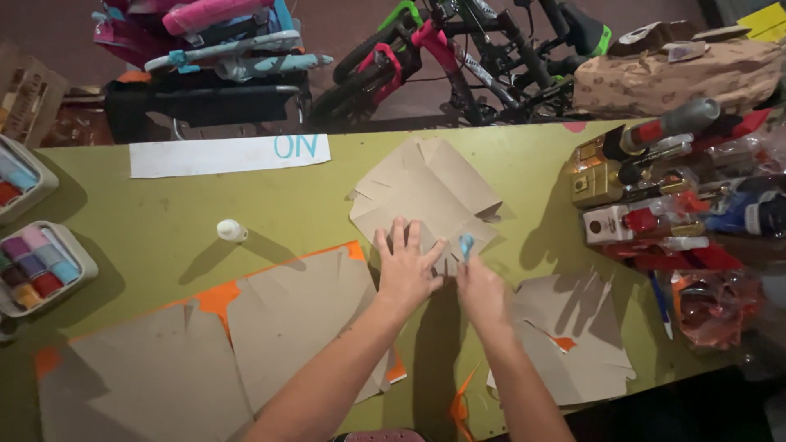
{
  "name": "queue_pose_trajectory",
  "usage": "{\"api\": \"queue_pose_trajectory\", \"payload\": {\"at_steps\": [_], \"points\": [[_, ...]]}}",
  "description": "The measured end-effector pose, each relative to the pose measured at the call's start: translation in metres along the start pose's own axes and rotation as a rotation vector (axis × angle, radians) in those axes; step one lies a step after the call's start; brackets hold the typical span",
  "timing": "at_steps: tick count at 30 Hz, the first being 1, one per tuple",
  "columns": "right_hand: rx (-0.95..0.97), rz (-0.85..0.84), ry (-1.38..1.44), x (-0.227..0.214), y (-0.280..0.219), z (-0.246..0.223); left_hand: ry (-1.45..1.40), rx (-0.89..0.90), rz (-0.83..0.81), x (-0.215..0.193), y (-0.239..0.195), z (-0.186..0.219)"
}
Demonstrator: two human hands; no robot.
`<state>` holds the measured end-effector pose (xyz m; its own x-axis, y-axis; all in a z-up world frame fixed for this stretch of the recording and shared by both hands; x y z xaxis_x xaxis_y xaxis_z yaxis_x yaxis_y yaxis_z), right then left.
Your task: Assembling a cardboard gift box by folding the material and trimming edges with scissors
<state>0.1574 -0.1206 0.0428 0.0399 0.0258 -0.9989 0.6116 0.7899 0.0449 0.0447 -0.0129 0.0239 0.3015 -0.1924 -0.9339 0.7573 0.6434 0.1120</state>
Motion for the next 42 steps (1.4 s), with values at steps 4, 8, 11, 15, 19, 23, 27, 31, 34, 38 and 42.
{"api": "queue_pose_trajectory", "payload": {"at_steps": [4, 8, 11, 15, 19, 23, 27, 31, 34, 38, 42], "points": [[0.071, -0.115, -0.007, 0.025, 0.010, 0.007, -0.001, -0.001, 0.031, 0.003, 0.001, -0.001], [0.131, -0.280, 0.060, 0.001, 0.014, -0.003, 0.002, -0.004, -0.011, -0.003, 0.001, 0.000], [0.130, -0.323, 0.052, -0.007, 0.015, -0.007, 0.010, 0.002, 0.018, -0.008, -0.001, 0.001], [0.137, -0.342, 0.037, 0.006, 0.012, 0.002, 0.022, -0.003, -0.028, -0.006, 0.001, 0.000], [0.144, -0.387, 0.064, -0.010, 0.006, -0.001, 0.021, -0.005, -0.016, -0.007, 0.000, 0.000], [0.154, -0.395, 0.093, -0.009, 0.004, -0.001, 0.007, -0.011, -0.042, -0.006, 0.000, -0.001], [0.170, -0.365, 0.137, -0.002, -0.015, 0.003, 0.004, -0.017, -0.067, -0.005, 0.001, 0.000], [0.080, -0.205, 0.113, 0.046, -0.017, 0.027, 0.013, 0.005, 0.021, -0.007, -0.002, 0.000], [0.067, -0.027, 0.255, 0.038, -0.018, 0.041, -0.009, 0.049, 0.170, 0.000, -0.002, -0.001], [-0.125, 0.321, 0.424, -0.034, 0.003, 0.040, -0.053, 0.128, 0.218, -0.006, 0.000, -0.007], [-0.071, 0.307, 0.671, 0.009, 0.042, 0.080, 0.010, 0.195, 0.089, -0.018, 0.011, -0.015]]}}
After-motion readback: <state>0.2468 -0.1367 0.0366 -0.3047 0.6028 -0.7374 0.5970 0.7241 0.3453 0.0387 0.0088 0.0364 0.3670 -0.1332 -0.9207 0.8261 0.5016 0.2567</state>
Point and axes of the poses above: each hand's wrist, its own y-axis towards the middle knuckle, its own x-axis out of the palm, z = x × y, the point moved 4 cm from there along y, towards the middle knuckle, and after that the axes turned 6 degrees about z, right-handed, at the moved point
